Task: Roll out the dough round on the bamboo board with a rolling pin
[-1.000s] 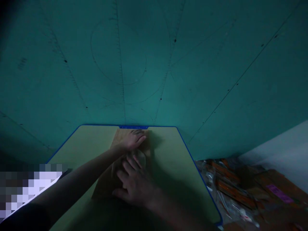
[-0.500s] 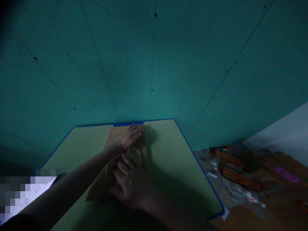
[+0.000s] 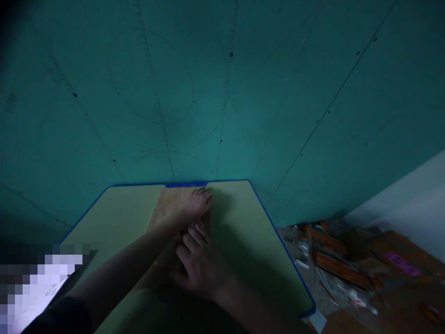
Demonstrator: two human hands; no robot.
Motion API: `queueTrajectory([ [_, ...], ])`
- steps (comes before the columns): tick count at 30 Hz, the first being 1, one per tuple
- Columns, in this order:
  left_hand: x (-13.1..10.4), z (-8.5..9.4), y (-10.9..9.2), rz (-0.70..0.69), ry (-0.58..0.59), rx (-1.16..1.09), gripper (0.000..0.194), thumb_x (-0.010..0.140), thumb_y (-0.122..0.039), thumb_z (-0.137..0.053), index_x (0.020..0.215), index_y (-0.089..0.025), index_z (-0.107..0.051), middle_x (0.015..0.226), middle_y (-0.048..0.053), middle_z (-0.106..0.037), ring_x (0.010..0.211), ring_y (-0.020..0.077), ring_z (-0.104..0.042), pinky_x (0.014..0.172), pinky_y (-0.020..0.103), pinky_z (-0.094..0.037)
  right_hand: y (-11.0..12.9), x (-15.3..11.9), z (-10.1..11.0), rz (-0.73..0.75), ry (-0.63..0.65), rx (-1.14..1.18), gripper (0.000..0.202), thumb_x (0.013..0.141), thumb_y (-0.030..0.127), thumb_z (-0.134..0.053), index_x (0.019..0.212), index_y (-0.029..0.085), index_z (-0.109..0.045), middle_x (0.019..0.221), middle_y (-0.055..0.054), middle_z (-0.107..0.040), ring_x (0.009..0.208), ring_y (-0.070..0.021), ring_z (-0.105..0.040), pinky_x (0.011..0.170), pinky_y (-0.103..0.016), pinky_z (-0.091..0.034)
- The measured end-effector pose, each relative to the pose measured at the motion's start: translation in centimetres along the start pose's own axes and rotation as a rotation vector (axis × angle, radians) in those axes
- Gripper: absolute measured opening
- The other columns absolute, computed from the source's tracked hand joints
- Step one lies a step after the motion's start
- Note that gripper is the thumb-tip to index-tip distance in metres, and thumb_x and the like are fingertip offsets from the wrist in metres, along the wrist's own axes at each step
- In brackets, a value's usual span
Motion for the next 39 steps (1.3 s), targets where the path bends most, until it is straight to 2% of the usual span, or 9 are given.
queueTrajectory([
  [6, -2.3, 1.0, 5.4, 0.020, -0.017, -0.019, 0.037, 0.099, -0.020, -0.036, 0.116, -0.020, -0.069, 0.129, 0.009, -0.068, 0.129, 0.0226, -0.056, 0.113, 0.043, -0.044, 2.7, 3.7, -1.5, 0.074, -0.001, 0.037, 0.051, 0.100, 0.037, -0.049, 0.140, 0.006, -0.053, 0.148, -0.020, -0.053, 0.144, -0.0281, -0.038, 0.125, -0.045, -0.028],
  [9, -2.7, 0.8, 6.3, 0.033, 0.001, -0.015, 0.037, 0.097, -0.020, -0.039, 0.119, -0.021, -0.069, 0.130, 0.008, -0.067, 0.135, 0.0252, -0.052, 0.114, 0.046, -0.043, 2.9, 3.8, -1.3, 0.078, 0.001, 0.082, 0.047, 0.099, 0.037, -0.052, 0.135, 0.007, -0.058, 0.146, -0.019, -0.055, 0.144, -0.0290, -0.037, 0.125, -0.046, -0.027],
  [13, -1.2, -0.5, 4.3, 0.039, 0.021, -0.038, 0.034, 0.095, -0.021, -0.044, 0.120, -0.021, -0.068, 0.133, 0.009, -0.065, 0.138, 0.0255, -0.049, 0.117, 0.046, -0.038, 1.2, 1.2, -0.3, 0.010, -0.006, 0.160, 0.058, 0.101, 0.043, -0.051, 0.149, 0.010, -0.044, 0.157, -0.015, -0.045, 0.152, -0.0272, -0.024, 0.127, -0.045, -0.022],
  [16, 0.3, -1.5, 2.0, 0.090, 0.024, -0.066, 0.035, 0.094, -0.020, -0.044, 0.123, -0.019, -0.065, 0.131, 0.010, -0.065, 0.130, 0.0244, -0.054, 0.113, 0.042, -0.044, -0.5, -1.4, 0.1, -0.061, 0.035, 0.187, 0.064, 0.102, 0.047, -0.048, 0.155, 0.013, -0.036, 0.165, -0.014, -0.033, 0.156, -0.0263, -0.016, 0.128, -0.048, -0.017],
  [24, 1.4, -1.9, -1.7, 0.214, 0.093, -0.085, 0.033, 0.090, -0.014, -0.044, 0.116, -0.016, -0.065, 0.124, 0.017, -0.066, 0.124, 0.0321, -0.057, 0.103, 0.051, -0.047, -2.0, -4.0, -0.2, -0.075, 0.081, 0.156, 0.075, 0.100, 0.044, -0.055, 0.162, 0.016, -0.022, 0.167, -0.013, -0.027, 0.156, -0.0280, -0.018, 0.127, -0.052, -0.022],
  [27, 1.6, -2.3, -3.6, 0.202, 0.109, -0.121, 0.033, 0.091, -0.012, -0.044, 0.117, -0.016, -0.064, 0.125, 0.018, -0.066, 0.123, 0.0318, -0.058, 0.102, 0.050, -0.048, -2.3, -4.4, -0.4, -0.097, 0.104, 0.111, 0.075, 0.099, 0.038, -0.056, 0.162, 0.018, -0.022, 0.167, -0.013, -0.028, 0.155, -0.0307, -0.017, 0.126, -0.055, -0.024],
  [30, 2.2, -2.4, -5.8, 0.145, 0.111, -0.175, 0.034, 0.090, -0.009, -0.044, 0.116, -0.017, -0.064, 0.122, 0.015, -0.068, 0.119, 0.0269, -0.061, 0.102, 0.042, -0.049, -1.9, -4.3, 0.2, -0.092, 0.104, 0.093, 0.064, 0.098, 0.032, -0.055, 0.157, 0.019, -0.035, 0.164, -0.014, -0.033, 0.154, -0.0303, -0.021, 0.126, -0.054, -0.023],
  [35, 1.3, 0.3, -6.1, 0.097, 0.048, -0.196, 0.036, 0.091, -0.006, -0.042, 0.117, -0.016, -0.064, 0.122, 0.012, -0.068, 0.119, 0.0211, -0.061, 0.104, 0.035, -0.048, -2.7, -3.7, 2.2, -0.159, 0.014, 0.118, 0.026, 0.098, 0.035, -0.055, 0.116, 0.022, -0.069, 0.130, -0.009, -0.063, 0.130, -0.0260, -0.051, 0.117, -0.047, -0.039],
  [39, -4.3, 3.9, -4.7, 0.112, 0.028, -0.127, 0.026, 0.096, -0.022, -0.048, 0.116, -0.020, -0.066, 0.115, 0.012, -0.069, 0.111, 0.0262, -0.064, 0.098, 0.041, -0.051, -7.3, -2.8, 4.0, -0.319, -0.198, 0.131, 0.027, 0.099, 0.025, -0.046, 0.108, 0.022, -0.071, 0.122, -0.010, -0.066, 0.118, -0.0235, -0.060, 0.103, -0.041, -0.049],
])
Point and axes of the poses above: each hand's wrist, its own x-axis towards the middle knuckle, its own z-axis out of the back of the hand, y = z × x, the point moved 6 cm from there along x, towards the middle knuckle
